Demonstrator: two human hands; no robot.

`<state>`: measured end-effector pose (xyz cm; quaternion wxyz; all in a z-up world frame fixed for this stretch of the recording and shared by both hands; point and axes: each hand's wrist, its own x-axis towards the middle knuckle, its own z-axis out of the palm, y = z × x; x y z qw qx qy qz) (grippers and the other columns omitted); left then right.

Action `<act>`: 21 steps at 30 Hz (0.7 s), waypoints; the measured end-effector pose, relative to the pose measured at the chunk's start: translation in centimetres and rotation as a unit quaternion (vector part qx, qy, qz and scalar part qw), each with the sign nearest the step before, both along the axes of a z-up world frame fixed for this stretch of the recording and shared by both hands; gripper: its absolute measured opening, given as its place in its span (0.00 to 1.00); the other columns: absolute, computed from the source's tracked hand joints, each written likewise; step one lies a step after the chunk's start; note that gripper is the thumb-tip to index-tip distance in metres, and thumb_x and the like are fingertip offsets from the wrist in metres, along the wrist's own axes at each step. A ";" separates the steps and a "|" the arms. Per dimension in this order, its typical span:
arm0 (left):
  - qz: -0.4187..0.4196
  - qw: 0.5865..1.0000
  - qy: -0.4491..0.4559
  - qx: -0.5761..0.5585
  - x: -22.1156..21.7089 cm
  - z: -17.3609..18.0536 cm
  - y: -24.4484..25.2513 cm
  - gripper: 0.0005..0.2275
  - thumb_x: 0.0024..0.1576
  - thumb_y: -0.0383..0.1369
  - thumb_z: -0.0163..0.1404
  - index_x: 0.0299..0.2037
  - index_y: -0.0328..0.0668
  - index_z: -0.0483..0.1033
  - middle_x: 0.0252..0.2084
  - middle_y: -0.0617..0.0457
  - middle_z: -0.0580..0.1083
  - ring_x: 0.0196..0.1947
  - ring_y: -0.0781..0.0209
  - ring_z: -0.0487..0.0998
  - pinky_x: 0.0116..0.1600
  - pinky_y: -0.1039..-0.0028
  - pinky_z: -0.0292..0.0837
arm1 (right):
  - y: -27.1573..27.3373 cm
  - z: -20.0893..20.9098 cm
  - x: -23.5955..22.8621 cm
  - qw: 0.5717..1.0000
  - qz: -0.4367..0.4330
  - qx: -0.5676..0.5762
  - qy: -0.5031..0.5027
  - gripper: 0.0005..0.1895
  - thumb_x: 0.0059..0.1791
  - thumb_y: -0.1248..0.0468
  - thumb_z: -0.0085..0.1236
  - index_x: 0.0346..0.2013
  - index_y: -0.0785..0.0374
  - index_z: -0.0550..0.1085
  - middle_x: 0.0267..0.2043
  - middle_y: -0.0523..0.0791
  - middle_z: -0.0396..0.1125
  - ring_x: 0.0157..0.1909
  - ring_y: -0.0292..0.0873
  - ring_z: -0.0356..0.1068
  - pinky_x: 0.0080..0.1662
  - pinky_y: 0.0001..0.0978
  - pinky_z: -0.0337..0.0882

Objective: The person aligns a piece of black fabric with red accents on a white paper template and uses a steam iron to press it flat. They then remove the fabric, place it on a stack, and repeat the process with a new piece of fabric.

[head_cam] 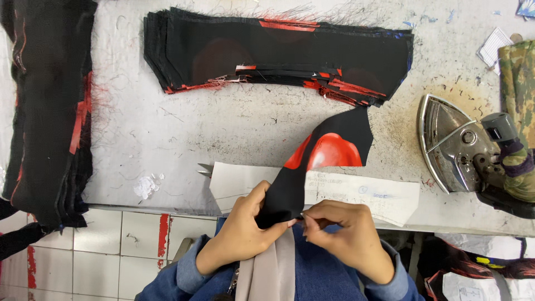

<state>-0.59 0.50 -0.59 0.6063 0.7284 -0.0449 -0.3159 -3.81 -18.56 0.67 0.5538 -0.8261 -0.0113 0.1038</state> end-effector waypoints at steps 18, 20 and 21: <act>0.035 0.996 0.030 -0.074 0.6 0.1 -0.4 0.16 0.46 0.31 0.59 0.36 0.42 0.62 0.29 0.60 0.67 0.30 0.74 0.66 0.35 0.82 0.65 | -0.1 -1.0 0.1 0.978 -0.056 0.196 0.047 0.07 0.45 0.68 0.52 0.23 0.67 0.74 0.19 0.47 0.67 0.18 0.38 0.67 0.25 0.21 0.69; 0.022 0.998 0.019 -0.058 1.0 0.1 -0.4 0.16 0.46 0.32 0.59 0.35 0.43 0.62 0.27 0.61 0.64 0.28 0.73 0.63 0.32 0.82 0.62 | -0.3 -1.4 -0.1 0.977 -0.064 0.198 0.053 0.07 0.44 0.68 0.52 0.22 0.68 0.74 0.19 0.47 0.67 0.17 0.38 0.66 0.24 0.21 0.69; 0.009 0.999 0.008 -0.041 1.1 0.1 -0.4 0.15 0.46 0.33 0.59 0.34 0.43 0.63 0.26 0.62 0.61 0.27 0.73 0.61 0.30 0.82 0.59 | -0.4 -1.6 -0.1 0.975 -0.071 0.201 0.059 0.08 0.44 0.69 0.53 0.22 0.68 0.74 0.18 0.48 0.66 0.17 0.38 0.66 0.24 0.21 0.68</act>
